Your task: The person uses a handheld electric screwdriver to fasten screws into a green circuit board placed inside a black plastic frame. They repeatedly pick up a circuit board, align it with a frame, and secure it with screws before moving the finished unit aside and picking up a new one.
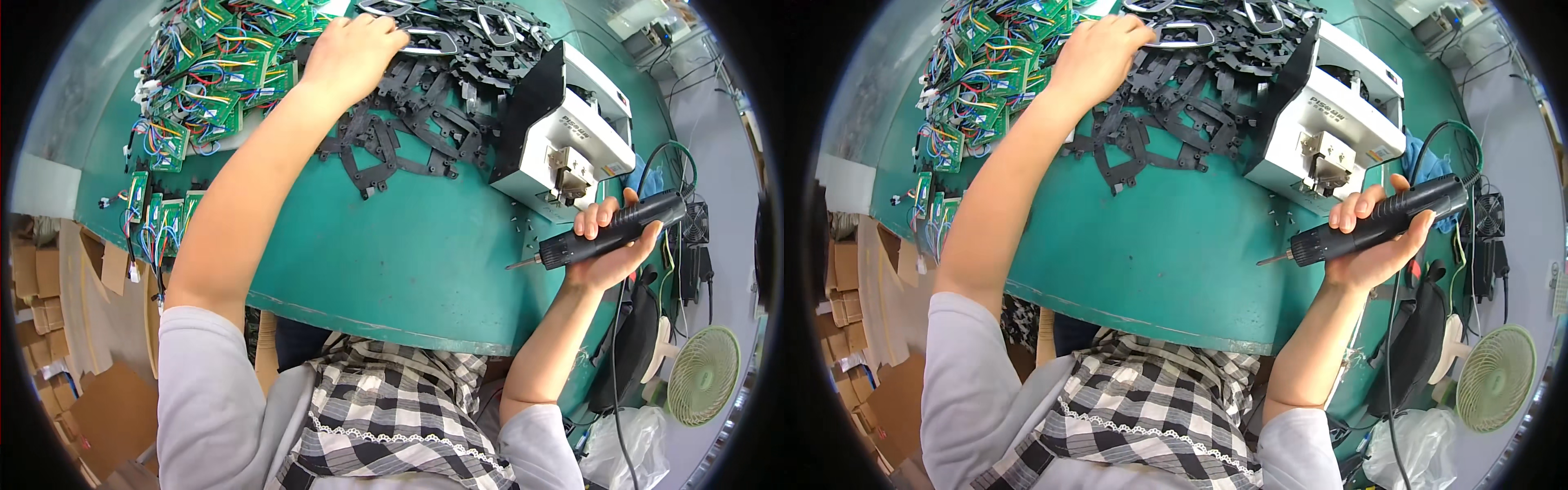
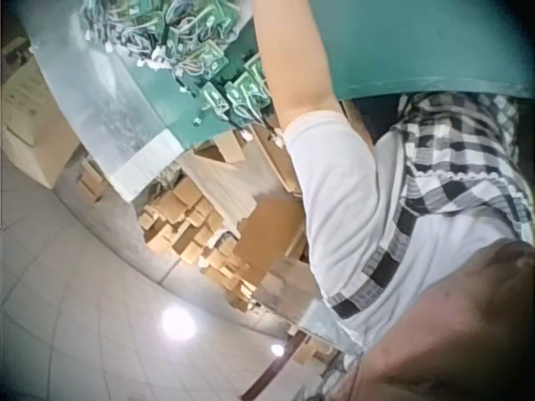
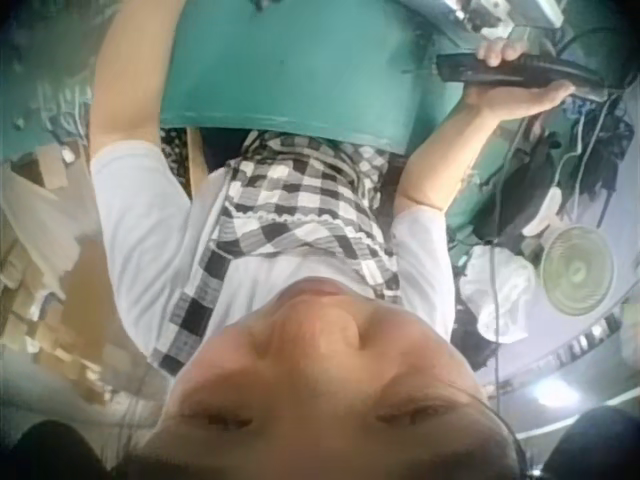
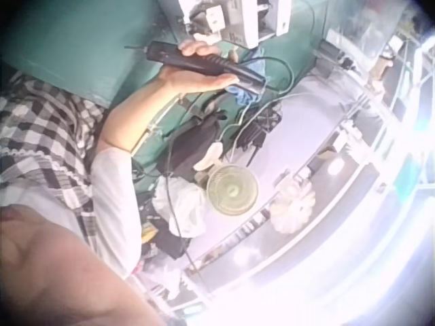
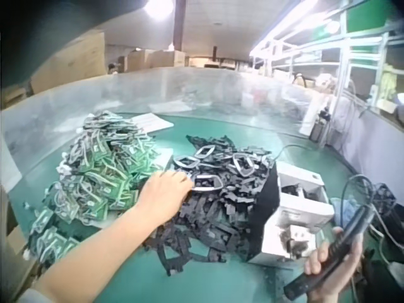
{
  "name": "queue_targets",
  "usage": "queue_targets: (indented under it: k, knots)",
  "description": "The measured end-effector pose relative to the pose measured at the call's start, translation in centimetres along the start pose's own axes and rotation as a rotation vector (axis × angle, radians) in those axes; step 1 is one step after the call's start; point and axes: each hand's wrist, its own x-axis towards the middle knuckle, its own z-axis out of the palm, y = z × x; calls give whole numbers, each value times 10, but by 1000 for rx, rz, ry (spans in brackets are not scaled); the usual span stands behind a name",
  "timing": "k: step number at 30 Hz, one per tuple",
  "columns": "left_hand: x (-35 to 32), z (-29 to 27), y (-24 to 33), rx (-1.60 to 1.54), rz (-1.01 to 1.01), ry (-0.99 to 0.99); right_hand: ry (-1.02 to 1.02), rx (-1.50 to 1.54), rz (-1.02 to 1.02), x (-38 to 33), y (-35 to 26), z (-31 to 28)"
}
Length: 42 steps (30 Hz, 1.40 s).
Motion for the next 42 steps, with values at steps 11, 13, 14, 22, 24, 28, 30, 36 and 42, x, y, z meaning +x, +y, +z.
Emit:
queue_targets:
  k: [11,13,14,22,24,28,30,36,42]
  knots:
    - [18,15,20,-267,-134,434,-38,47,-11,1,-5,-7]
    - [5,-6,31,-343,-184,535,-40,63,-12,0,-8,-8]
    - [0,-8,33,-343,-149,555,-48,87,-17,0,-8,-8]
    - [-10,11,39,-807,-366,632,-111,153,-6,2,-7,-10]
    - [-9,-4,37,-977,-496,669,-134,175,4,4,-9,-12]
    - [-59,-53,81,-1187,64,-506,-162,239,-22,4,-23,-21]
    - [-90,-54,117,-839,51,-780,-186,253,-29,5,-21,-20]
    - [-74,-90,55,-493,-27,-237,-150,196,-57,2,-26,-26]
    - [-91,-86,-57,87,-322,-335,-158,220,-67,3,-23,-16]
